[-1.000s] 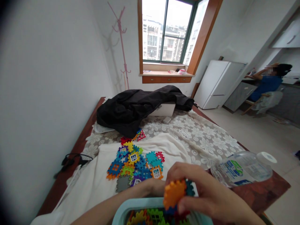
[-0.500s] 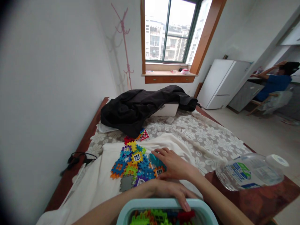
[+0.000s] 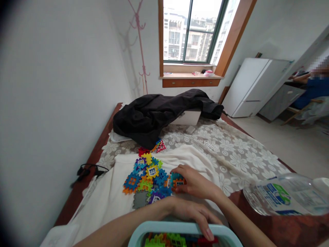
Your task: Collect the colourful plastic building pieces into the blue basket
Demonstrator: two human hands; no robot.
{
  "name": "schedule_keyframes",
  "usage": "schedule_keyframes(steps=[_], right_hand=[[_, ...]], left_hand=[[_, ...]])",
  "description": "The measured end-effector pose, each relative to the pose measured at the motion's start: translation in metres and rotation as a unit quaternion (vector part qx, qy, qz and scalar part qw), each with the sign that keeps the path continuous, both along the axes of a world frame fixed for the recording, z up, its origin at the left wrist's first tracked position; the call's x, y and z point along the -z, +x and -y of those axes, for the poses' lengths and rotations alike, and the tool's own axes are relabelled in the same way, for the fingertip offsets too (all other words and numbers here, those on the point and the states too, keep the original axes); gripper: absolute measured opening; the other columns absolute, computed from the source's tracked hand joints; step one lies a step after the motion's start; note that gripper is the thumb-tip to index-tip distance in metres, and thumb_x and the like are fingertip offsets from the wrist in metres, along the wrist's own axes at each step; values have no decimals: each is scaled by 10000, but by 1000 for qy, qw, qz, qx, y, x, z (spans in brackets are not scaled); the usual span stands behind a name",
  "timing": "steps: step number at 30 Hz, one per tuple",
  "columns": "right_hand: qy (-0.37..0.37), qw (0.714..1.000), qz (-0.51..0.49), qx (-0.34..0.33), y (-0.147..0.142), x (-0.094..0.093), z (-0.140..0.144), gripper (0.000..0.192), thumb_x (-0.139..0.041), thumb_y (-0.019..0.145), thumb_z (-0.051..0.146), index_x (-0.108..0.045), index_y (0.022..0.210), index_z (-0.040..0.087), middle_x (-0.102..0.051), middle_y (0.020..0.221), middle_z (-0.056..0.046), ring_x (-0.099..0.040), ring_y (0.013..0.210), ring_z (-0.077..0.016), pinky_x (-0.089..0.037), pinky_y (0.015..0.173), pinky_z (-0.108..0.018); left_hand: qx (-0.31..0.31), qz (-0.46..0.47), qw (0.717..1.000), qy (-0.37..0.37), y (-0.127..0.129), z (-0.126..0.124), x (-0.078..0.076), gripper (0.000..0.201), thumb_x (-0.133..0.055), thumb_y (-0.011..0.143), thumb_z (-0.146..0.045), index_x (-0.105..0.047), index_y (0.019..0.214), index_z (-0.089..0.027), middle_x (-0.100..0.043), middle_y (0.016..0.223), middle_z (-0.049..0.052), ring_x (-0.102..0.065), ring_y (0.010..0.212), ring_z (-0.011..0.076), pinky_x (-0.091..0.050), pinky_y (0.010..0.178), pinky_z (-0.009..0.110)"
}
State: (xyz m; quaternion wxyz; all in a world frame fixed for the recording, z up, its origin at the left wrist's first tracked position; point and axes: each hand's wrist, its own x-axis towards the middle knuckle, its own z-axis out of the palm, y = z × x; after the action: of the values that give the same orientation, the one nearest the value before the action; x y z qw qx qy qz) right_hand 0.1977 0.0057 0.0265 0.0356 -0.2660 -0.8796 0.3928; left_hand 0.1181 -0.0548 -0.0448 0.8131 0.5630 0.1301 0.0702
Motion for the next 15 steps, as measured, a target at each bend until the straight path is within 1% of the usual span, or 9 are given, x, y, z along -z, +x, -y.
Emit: schedule_keyframes(steps=[2, 4, 8, 10, 12, 14, 15], right_hand=[[-19, 1000, -7, 6, 0, 0, -2, 362, -774, 865, 318, -700, 1211, 242, -702, 1146, -55, -645, 1037, -256, -523, 915, -371], [-40, 999, -11, 10, 2, -1, -3, 301, -757, 872, 316, -715, 1159, 238, -725, 1116, -46, -661, 996, -249, -536, 875, -360], [-48, 999, -8, 25, 8, -6, -9, 232, -722, 890, 334, -726, 1102, 241, -743, 1088, -52, -672, 1002, -266, -554, 883, -381], [-35, 998, -25, 53, 14, -11, -16, 239, -717, 900, 365, -734, 1107, 246, -746, 1107, -65, -671, 1041, -281, -554, 923, -397], [-30, 994, -51, 87, 21, -19, -25, 283, -736, 897, 429, -744, 1109, 243, -747, 1120, -77, -678, 1036, -282, -562, 926, -393], [-51, 990, -72, 114, 29, -30, -30, 368, -780, 862, 502, -747, 1104, 227, -746, 1101, -80, -690, 980, -265, -583, 876, -368], [-75, 986, -84, 122, 33, -37, -28, 409, -799, 844, 527, -744, 1106, 219, -744, 1078, -76, -693, 944, -249, -592, 836, -349]], left_hand=[[-3, -26, 999, -44, -3, 2, -7, 474, -825, 619, -435, -676, 1004, -202, -648, 954, -20, -629, 749, 159, -513, 655, 281], [-1, -40, 997, -68, -4, 4, -8, 525, -846, 563, -412, -672, 1013, -203, -647, 958, -19, -626, 735, 165, -510, 638, 286], [-2, -39, 996, -74, 0, 2, 0, 552, -881, 527, -438, -686, 988, -206, -651, 932, -16, -615, 724, 161, -513, 635, 281], [0, -26, 997, -71, 3, 1, 5, 558, -892, 516, -477, -693, 959, -202, -653, 906, -11, -609, 720, 161, -518, 636, 283], [0, -17, 998, -66, 6, 0, 8, 569, -886, 518, -496, -700, 966, -197, -661, 910, 1, -612, 711, 169, -526, 632, 302], [-8, -12, 998, -60, 6, 1, 8, 578, -874, 530, -491, -706, 995, -190, -672, 943, 13, -630, 717, 179, -533, 627, 316], [-13, -11, 998, -61, 5, 2, 8, 578, -871, 537, -492, -707, 1000, -186, -677, 956, 16, -641, 726, 181, -535, 629, 315]])
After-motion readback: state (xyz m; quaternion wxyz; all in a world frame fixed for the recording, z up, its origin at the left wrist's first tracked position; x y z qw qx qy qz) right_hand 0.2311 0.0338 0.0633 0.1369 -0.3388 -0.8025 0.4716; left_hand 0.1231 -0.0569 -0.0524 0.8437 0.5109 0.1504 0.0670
